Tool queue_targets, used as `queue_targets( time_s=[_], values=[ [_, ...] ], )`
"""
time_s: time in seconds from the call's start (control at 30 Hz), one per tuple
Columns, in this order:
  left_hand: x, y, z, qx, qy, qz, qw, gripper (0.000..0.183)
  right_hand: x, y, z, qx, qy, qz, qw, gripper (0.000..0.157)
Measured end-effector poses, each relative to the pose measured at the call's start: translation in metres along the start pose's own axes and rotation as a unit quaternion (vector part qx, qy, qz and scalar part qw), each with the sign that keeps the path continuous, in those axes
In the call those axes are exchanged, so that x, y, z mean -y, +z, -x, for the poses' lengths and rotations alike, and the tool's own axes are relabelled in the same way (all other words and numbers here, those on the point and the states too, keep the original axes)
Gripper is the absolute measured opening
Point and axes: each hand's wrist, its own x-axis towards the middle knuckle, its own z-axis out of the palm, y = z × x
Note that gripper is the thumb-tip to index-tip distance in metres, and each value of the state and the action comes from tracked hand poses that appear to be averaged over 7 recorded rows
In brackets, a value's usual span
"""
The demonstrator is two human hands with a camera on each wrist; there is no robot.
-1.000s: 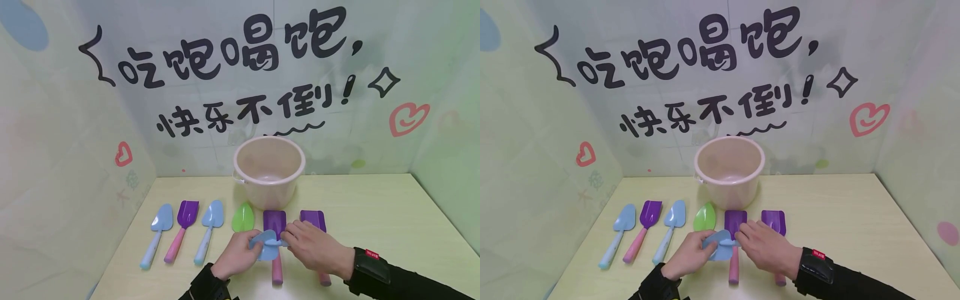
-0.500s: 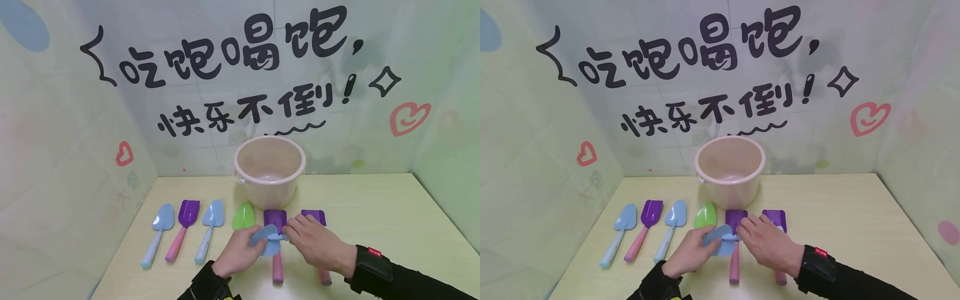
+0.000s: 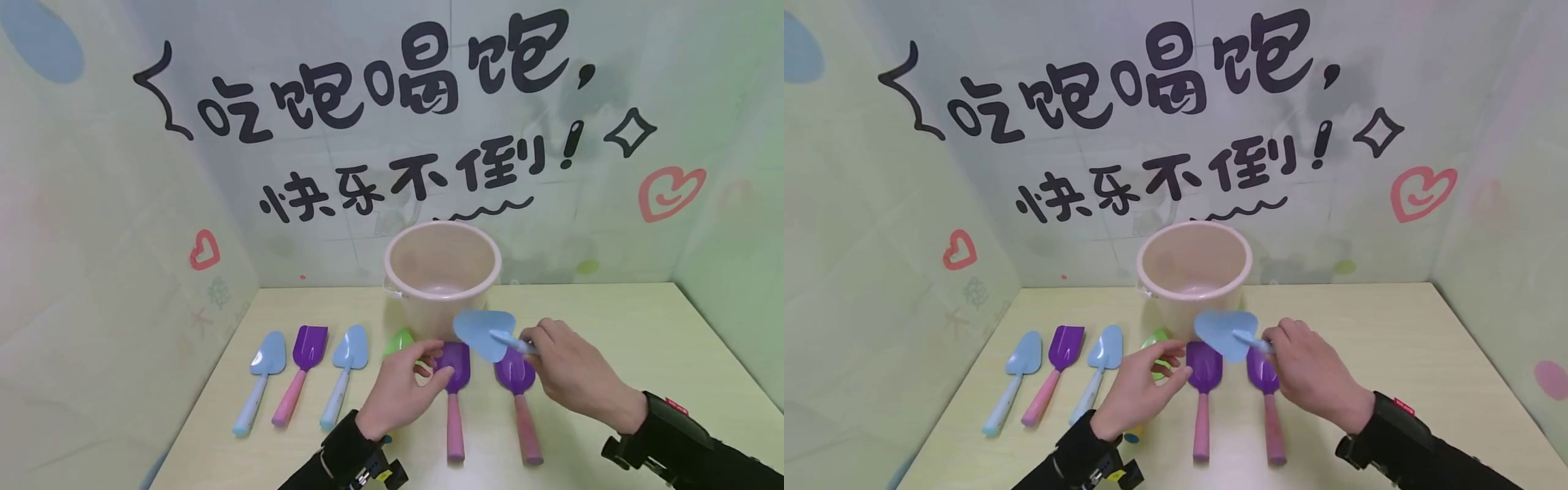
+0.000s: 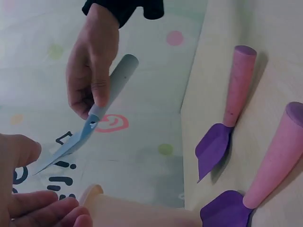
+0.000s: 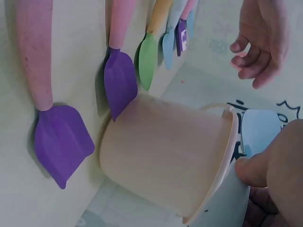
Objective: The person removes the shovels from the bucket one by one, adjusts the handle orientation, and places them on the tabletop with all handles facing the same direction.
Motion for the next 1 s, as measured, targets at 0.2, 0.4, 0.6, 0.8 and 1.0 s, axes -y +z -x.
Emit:
queue_targets(
  time_s=[0.2,0.4,0.6,0.8,1.0],
  values=[
    [0.001,0.019,0.005,0.016,0.129,-0.148,0.9804,0.044,-0.021,-0.013,0.022,0.030,0.139,-0.069,0.987,0.019],
    [0.001,0.035,0.012,0.042,0.196,-0.242,0.9492,0.046,-0.040,-0.017,0.045,0.114,0.281,-0.154,0.940,0.025],
    [0.005,0.045,0.016,0.051,0.237,-0.296,0.9239,0.045,-0.059,-0.006,0.070,0.163,0.352,-0.156,0.908,0.035],
    [0.005,0.050,0.020,0.071,0.246,-0.303,0.9178,0.046,-0.071,0.005,0.090,0.198,0.401,-0.150,0.882,0.036],
    [0.004,0.053,0.022,0.098,0.236,-0.331,0.9085,0.046,-0.077,0.017,0.103,0.219,0.416,-0.154,0.869,0.033]
  ],
)
